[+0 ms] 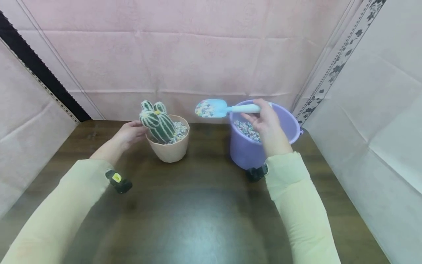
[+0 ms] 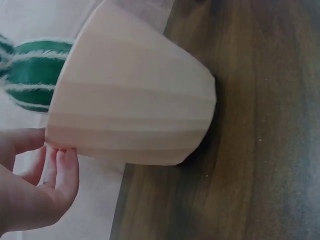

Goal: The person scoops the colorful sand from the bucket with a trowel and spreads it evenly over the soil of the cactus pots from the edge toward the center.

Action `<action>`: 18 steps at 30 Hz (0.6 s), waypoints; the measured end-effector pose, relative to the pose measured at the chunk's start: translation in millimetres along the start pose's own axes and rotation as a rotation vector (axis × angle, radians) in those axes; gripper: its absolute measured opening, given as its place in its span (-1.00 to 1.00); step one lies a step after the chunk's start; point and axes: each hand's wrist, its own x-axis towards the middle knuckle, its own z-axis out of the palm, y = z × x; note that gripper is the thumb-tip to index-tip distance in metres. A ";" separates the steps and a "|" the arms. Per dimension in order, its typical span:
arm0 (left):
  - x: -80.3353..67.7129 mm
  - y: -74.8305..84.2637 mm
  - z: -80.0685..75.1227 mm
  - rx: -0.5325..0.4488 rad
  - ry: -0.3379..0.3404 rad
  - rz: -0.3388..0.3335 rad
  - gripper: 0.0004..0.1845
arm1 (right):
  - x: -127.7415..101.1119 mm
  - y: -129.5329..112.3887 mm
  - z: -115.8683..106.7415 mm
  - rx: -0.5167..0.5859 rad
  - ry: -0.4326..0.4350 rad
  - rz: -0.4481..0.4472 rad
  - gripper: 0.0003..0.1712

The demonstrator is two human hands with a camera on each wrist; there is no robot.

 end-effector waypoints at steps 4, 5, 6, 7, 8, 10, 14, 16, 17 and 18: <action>0.7 -1.7 1.3 0.003 0.018 -0.013 -0.42 | 2.4 5.6 5.4 -0.009 0.001 0.004 -0.80; 0.6 -2.1 1.1 0.010 0.015 -0.013 -0.41 | 2.8 6.7 6.1 -0.015 -0.002 0.005 -0.81; 0.2 -2.4 1.1 0.012 0.012 -0.013 -0.41 | 3.0 7.9 6.9 -0.017 -0.006 0.005 -0.82; -0.1 -2.8 0.6 0.014 0.006 -0.013 -0.40 | 3.2 9.4 8.0 -0.024 -0.011 0.006 -0.83; -0.8 -3.1 0.2 0.022 0.002 -0.015 -0.40 | 3.7 10.8 8.9 -0.029 -0.014 0.007 -0.84; -2.7 -3.4 -0.5 0.033 -0.009 -0.017 -0.41 | 5.0 13.7 10.6 -0.042 -0.019 0.009 -0.86; -5.8 -4.6 -1.1 0.047 -0.015 -0.015 -0.43 | 7.1 20.5 14.2 -0.060 -0.019 0.018 -0.86; -6.9 -5.4 -1.0 0.050 -0.009 -0.007 -0.44 | 8.2 23.4 15.6 -0.078 -0.016 0.019 -0.84; -6.8 -5.9 -1.3 0.047 -0.004 -0.005 -0.44 | 8.6 24.8 16.4 -0.088 -0.015 0.018 -0.83; -7.0 -6.3 -1.5 0.047 0.000 -0.002 -0.44 | 8.9 26.4 17.3 -0.101 -0.014 0.014 -0.84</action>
